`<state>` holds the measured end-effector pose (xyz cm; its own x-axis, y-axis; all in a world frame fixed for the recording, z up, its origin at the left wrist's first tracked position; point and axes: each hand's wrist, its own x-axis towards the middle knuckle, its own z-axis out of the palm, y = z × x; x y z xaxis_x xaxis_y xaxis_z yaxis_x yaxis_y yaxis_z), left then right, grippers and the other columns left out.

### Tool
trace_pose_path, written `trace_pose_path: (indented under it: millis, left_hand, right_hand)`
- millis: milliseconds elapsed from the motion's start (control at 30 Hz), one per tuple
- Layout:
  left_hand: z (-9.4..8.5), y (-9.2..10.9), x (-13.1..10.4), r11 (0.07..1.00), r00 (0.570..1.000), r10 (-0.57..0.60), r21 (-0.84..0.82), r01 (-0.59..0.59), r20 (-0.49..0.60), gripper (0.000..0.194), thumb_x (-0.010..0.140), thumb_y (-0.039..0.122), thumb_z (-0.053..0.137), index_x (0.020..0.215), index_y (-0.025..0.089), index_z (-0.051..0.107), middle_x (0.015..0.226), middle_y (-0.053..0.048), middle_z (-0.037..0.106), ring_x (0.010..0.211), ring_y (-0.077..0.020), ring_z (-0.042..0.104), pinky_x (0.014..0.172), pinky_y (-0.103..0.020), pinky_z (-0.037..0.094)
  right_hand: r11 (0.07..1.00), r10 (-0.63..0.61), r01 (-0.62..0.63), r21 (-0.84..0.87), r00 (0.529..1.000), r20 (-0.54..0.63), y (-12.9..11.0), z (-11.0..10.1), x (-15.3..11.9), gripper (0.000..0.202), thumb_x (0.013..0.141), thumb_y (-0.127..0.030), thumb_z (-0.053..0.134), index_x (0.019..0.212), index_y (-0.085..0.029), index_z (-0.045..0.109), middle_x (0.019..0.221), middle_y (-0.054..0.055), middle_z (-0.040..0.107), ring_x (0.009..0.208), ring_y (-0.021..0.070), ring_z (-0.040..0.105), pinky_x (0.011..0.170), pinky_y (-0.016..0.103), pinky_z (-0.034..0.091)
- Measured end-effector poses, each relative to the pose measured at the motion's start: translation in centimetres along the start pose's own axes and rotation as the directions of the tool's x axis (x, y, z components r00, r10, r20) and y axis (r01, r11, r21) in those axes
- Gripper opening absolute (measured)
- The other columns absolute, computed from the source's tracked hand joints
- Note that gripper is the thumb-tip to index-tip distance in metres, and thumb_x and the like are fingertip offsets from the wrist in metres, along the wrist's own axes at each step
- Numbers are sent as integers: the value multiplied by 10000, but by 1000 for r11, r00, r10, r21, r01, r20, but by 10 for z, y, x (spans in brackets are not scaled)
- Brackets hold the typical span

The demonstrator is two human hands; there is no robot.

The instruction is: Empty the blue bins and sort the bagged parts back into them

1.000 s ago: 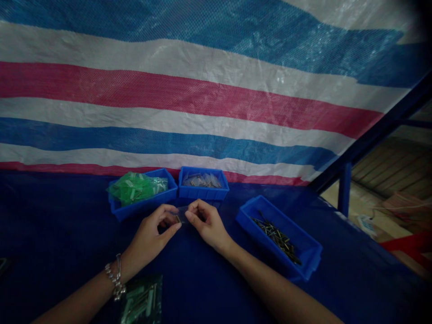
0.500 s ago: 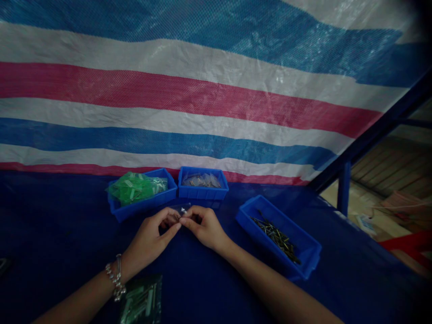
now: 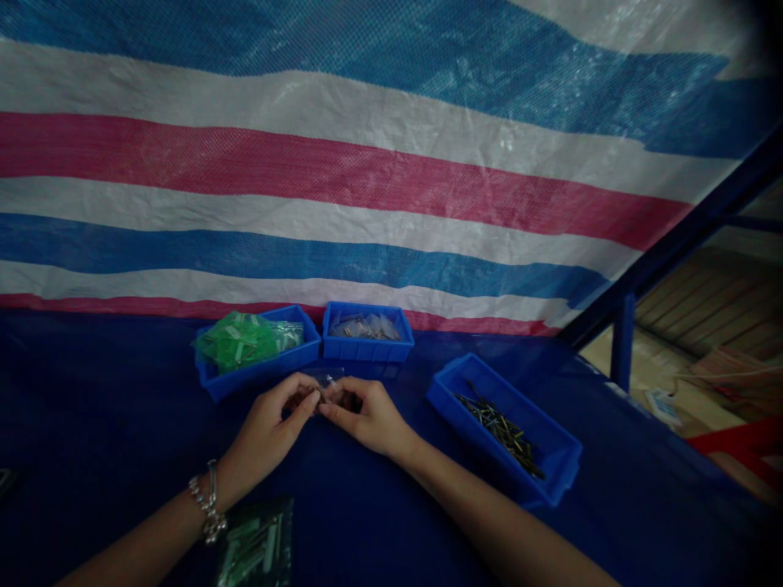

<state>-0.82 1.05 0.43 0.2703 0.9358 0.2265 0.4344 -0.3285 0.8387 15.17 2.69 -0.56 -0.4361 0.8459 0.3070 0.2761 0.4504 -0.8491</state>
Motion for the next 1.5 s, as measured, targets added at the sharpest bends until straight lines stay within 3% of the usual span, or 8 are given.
trace_pose_path:
  millis: [367, 800, 1000, 1167, 1333, 1500]
  left_hand:
    - [1, 3, 0, 1000, 1000, 12, 25, -13, 13, 137, 796, 296, 471, 804, 174, 531, 722, 5, 572, 684, -147, 547, 623, -253, 425]
    - [-1, 1, -1, 999, 1000, 26, -19, -27, -2, 137, 810, 275, 440, 747, 167, 497, 680, 11, 523, 649, -133, 511, 610, -243, 415]
    - [-1, 3, -1, 1000, 1000, 18, -13, -17, 3, 123, 814, 258, 432, 761, 171, 500, 683, 10, 525, 659, -137, 517, 620, -244, 416]
    - [0, 3, 0, 1000, 1000, 6, -8, -6, -9, 117, 810, 260, 440, 778, 172, 511, 695, 10, 539, 669, -140, 528, 628, -247, 417]
    - [0, 1, -1, 1000, 1000, 15, -17, -15, -19, 110, 808, 259, 447, 781, 171, 507, 694, 12, 529, 661, -137, 522, 620, -242, 417]
    - [0, 3, -1, 1000, 1000, 13, -1, -13, -7, 125, 814, 268, 438, 782, 170, 508, 694, 10, 542, 664, -139, 535, 630, -240, 420]
  right_hand:
    - [1000, -18, 18, -6, 1000, -11, -4, -1, 0, 85, 724, -217, 551, 709, -147, 598, 603, -13, 555, 518, 83, 465, 486, 183, 349]
    - [1000, -6, 7, 21, 999, -48, -2, 1, -1, 134, 741, -282, 555, 746, -153, 589, 594, -25, 525, 479, 62, 399, 459, 177, 324]
    - [998, -54, 51, -27, 984, -170, -4, -2, 0, 132, 727, -275, 578, 806, -172, 599, 772, 15, 515, 546, 72, 430, 494, 190, 364]
    - [998, -65, 63, -25, 990, -122, -6, -3, 0, 195, 754, -276, 547, 913, -173, 590, 964, 54, 501, 588, 73, 468, 521, 200, 392]
    - [995, -91, 88, -49, 994, -65, -9, -3, 0, 229, 780, -275, 515, 982, -185, 574, 914, 42, 562, 688, 113, 512, 574, 216, 398]
    - [997, -67, 62, -37, 989, -129, -6, -2, 0, 203, 773, -244, 520, 948, -175, 596, 827, 31, 582, 571, 85, 469, 496, 196, 365]
